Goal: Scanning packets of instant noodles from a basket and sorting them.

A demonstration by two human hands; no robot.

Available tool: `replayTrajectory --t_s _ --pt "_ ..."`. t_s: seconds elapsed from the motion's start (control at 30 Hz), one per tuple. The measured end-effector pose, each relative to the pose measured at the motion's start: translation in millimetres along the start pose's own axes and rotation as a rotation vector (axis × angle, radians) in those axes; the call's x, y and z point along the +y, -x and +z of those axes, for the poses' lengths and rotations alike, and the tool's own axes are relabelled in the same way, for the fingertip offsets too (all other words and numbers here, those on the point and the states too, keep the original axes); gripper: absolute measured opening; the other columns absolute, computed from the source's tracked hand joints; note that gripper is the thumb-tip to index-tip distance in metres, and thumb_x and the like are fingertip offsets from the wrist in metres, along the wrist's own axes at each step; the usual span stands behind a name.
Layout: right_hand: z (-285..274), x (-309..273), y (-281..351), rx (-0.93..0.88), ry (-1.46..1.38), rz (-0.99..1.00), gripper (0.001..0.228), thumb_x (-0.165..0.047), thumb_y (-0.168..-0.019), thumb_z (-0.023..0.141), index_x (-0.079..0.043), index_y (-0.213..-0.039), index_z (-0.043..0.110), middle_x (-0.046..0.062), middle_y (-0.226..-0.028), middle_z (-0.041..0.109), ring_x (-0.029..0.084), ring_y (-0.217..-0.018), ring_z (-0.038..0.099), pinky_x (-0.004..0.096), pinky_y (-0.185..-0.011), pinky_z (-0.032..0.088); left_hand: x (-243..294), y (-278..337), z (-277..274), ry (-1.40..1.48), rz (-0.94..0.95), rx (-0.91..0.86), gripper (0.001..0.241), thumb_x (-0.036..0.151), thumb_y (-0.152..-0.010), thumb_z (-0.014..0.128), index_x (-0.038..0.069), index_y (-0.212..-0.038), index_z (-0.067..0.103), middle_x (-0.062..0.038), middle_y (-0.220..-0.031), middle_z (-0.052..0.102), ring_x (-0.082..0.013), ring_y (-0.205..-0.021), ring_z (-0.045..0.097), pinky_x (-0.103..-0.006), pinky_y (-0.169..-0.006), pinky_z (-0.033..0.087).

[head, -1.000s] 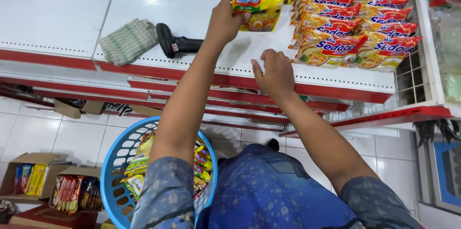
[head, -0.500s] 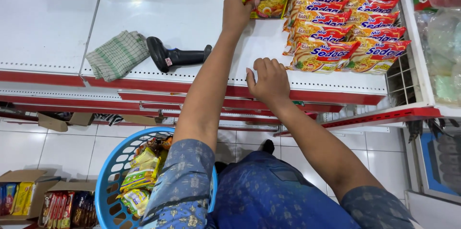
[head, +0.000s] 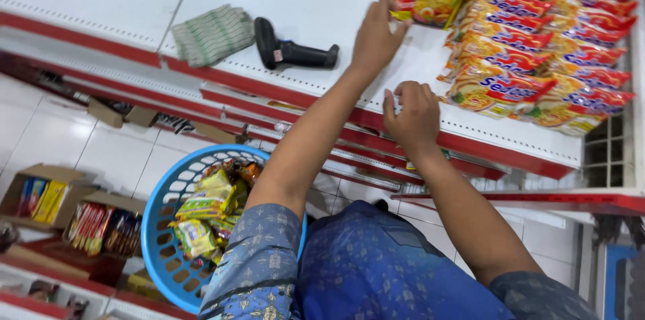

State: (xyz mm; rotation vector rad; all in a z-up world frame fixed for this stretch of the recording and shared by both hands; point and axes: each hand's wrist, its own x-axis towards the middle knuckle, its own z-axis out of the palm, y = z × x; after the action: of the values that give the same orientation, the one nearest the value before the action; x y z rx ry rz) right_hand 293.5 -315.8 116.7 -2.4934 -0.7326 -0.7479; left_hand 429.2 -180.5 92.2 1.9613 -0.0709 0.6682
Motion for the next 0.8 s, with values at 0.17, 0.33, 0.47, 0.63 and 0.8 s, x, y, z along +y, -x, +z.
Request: replayTrajectory --t_s 0.17,0.33,0.47,0.63,0.8 --pt "-5 17 16 0.039 -0.451 0.095 0.021 -0.015 -0.108 0.066 -0.002 -0.093 0.059 0.006 -0.079 0.058 0.018 -0.07 0.054 0.033 -0.065 0.044 31 75 -54 0.141 -0.041 -0.087 0.03 0.028 -0.09 0.077 0.007 -0.105 0.063 -0.006 -0.084 0.068 -0.0198 -0.073 0.067 -0.0335 -0.069 0.055" --pt "7 6 45 -0.072 -0.737 -0.002 0.025 -0.014 -0.11 0.06 -0.002 -0.089 0.055 0.003 -0.073 0.052 0.012 -0.066 0.045 0.029 -0.06 0.037 56 160 -106 0.343 -0.228 -0.032 0.026 0.029 -0.097 0.071 0.005 -0.109 0.068 -0.003 -0.088 0.072 -0.0111 -0.07 0.061 -0.0292 -0.065 0.053" --pt "39 -33 65 -0.481 -0.821 -0.158 0.022 -0.018 -0.101 0.065 -0.002 -0.086 0.063 0.006 -0.069 0.06 0.013 -0.06 0.054 0.031 -0.055 0.041 27 246 -138 0.408 -0.444 0.183 0.028 0.033 -0.102 0.066 0.007 -0.111 0.069 -0.001 -0.087 0.07 -0.0091 -0.076 0.065 -0.0291 -0.07 0.055" --pt "92 -79 94 -0.945 -0.894 -0.288 0.021 -0.02 -0.098 0.07 0.0 -0.094 0.071 0.011 -0.079 0.071 0.019 -0.069 0.067 0.033 -0.061 0.051 -52 362 -204 -0.002 -0.727 0.478 0.029 0.034 -0.101 0.064 0.008 -0.108 0.072 -0.007 -0.078 0.073 -0.0155 -0.07 0.067 -0.033 -0.066 0.053" --pt "116 -128 117 -0.913 -0.897 -0.639 0.019 -0.019 -0.095 0.071 0.0 -0.092 0.071 0.013 -0.081 0.069 0.026 -0.071 0.067 0.038 -0.065 0.053 -141 469 -233 -0.552 -1.033 0.073 0.024 0.022 -0.089 0.069 0.012 -0.111 0.071 -0.016 -0.098 0.074 -0.0365 -0.09 0.071 -0.0489 -0.076 0.056"
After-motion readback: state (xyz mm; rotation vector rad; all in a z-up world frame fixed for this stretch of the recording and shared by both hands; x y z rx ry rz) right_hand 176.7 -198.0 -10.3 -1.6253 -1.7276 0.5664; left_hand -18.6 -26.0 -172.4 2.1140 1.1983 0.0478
